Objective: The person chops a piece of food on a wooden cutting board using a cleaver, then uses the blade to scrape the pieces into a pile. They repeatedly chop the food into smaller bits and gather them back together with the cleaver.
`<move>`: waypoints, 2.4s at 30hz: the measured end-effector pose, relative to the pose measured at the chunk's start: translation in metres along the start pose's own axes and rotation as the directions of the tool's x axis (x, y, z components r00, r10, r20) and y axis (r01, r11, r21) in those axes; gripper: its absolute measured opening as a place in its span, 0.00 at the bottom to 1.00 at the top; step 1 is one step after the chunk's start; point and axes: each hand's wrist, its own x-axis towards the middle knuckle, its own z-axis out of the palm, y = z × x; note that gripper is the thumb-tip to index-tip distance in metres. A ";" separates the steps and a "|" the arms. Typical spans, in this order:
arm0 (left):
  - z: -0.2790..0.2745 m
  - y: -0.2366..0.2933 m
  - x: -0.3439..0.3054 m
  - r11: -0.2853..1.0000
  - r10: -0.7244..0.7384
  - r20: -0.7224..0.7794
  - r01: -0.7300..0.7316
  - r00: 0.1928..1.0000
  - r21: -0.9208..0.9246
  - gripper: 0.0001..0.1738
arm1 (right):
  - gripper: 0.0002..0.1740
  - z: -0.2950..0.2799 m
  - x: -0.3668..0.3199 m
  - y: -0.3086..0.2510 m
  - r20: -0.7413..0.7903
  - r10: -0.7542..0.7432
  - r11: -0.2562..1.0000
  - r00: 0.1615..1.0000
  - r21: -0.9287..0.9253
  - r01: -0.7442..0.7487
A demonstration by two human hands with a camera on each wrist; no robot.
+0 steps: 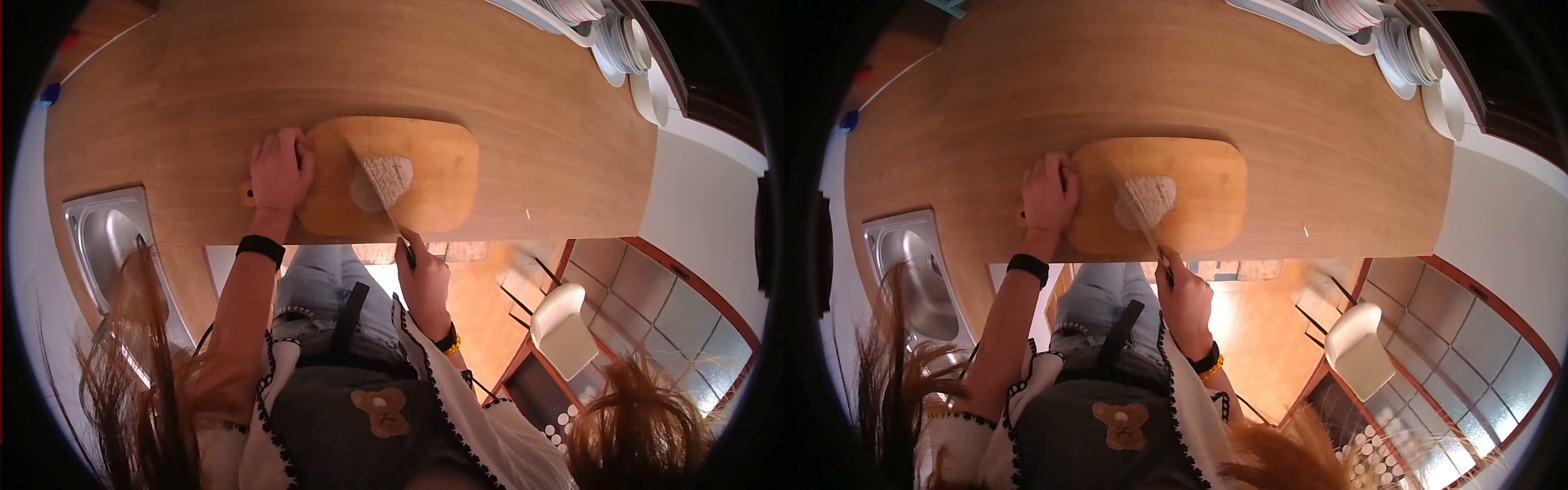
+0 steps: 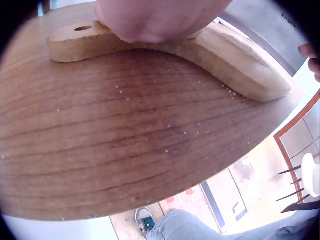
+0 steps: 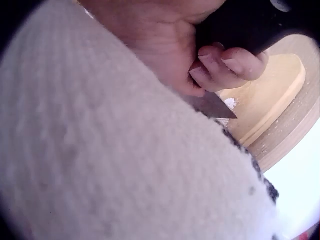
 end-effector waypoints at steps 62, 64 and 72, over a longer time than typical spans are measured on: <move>0.005 -0.009 0.000 0.995 0.059 -0.055 -0.063 0.997 -0.072 0.08 | 0.13 -0.013 -0.029 -0.004 0.243 -0.059 0.997 0.968 0.056 0.046; 0.003 -0.008 0.001 0.997 0.059 -0.039 -0.061 0.997 -0.048 0.08 | 0.12 -0.008 -0.030 -0.001 0.208 -0.048 0.996 0.977 0.083 0.031; 0.001 -0.005 -0.001 0.999 0.044 -0.028 -0.044 0.999 -0.025 0.07 | 0.13 -0.017 -0.034 0.001 0.274 0.008 0.997 0.962 0.070 -0.028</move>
